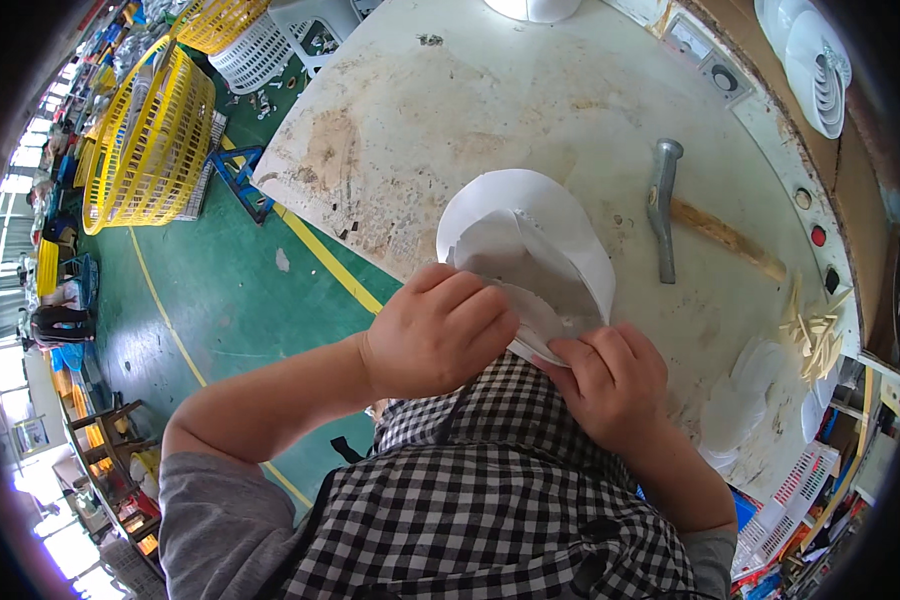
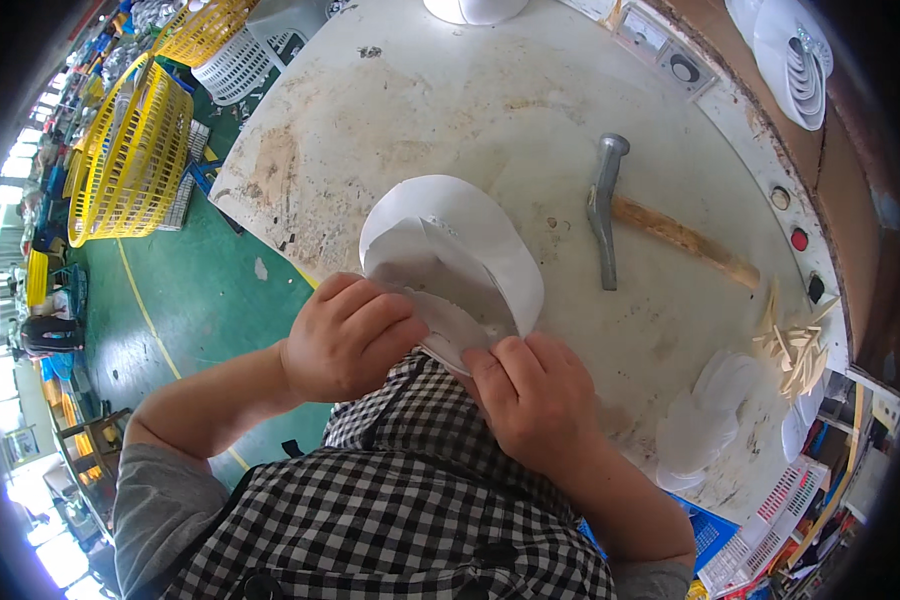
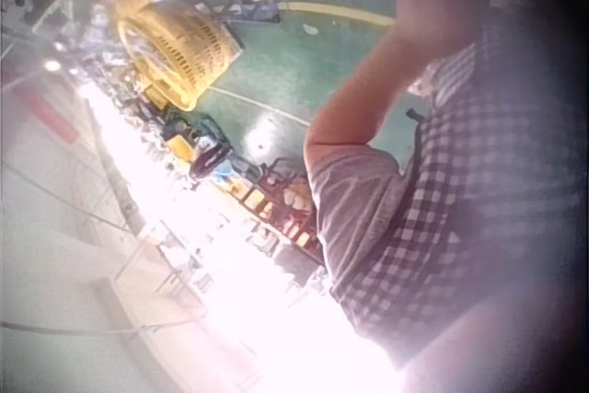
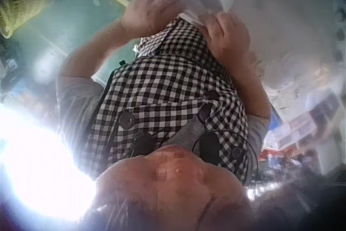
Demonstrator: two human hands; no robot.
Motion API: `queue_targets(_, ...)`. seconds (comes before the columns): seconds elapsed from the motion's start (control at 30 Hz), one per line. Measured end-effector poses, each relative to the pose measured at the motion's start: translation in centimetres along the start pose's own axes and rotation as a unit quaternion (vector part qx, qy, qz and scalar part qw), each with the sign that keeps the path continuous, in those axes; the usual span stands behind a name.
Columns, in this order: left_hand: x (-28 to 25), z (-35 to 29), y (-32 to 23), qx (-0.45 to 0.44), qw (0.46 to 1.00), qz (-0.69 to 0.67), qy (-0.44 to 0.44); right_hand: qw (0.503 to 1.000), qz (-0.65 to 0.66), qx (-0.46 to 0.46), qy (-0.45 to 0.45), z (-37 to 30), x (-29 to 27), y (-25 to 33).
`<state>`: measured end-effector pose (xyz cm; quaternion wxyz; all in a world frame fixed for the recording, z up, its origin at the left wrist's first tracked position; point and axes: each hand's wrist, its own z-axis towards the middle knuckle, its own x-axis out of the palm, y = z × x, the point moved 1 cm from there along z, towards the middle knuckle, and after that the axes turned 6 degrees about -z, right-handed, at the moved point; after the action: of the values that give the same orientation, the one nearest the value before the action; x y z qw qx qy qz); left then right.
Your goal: The person attaches and styles internal shoe components and linings onto white high-heel shoes by applying adhesive paste with a spatula brush, hammering seams, and shaping the counter of the shoes.
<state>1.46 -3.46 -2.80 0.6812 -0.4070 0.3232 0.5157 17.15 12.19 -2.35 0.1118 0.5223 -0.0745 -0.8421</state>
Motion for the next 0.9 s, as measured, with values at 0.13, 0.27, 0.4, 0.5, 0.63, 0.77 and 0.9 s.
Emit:
queue_targets(0.13, -0.2, -0.8, 0.1, -0.008, 0.999, -0.040, -0.034, 1.000, 0.019, 0.012, 0.000, -0.2, 0.3, 0.1)
queue_targets(0.27, -0.4, -0.4, -0.3, 0.020, 0.998, -0.043, -0.048, 1.000, 0.020, 0.005, 0.006, -0.6, 0.4, 0.3)
queue_targets(0.4, 0.2, -0.1, -0.6, 0.059, 0.996, -0.041, -0.055, 1.000, 0.024, 0.013, 0.003, -0.2, 0.5, 0.6)
queue_targets(0.5, 0.1, 0.0, -0.7, 0.056, 0.996, -0.064, -0.035, 1.000, 0.020, 0.021, 0.009, -0.1, 0.4, 0.7)
queue_targets(0.63, 0.2, 0.3, -0.8, 0.001, 0.998, -0.062, 0.021, 0.997, 0.020, 0.053, 0.052, 0.0, 0.0, 0.4)
queue_targets(0.77, 0.6, 0.4, -1.1, -0.017, 0.997, -0.062, 0.043, 0.997, 0.018, 0.066, 0.045, -0.3, -0.1, 0.5)
queue_targets(0.9, 0.6, 0.8, -1.3, 0.004, 0.997, -0.061, 0.053, 0.998, 0.045, 0.033, 0.034, -1.1, -0.4, -0.3)
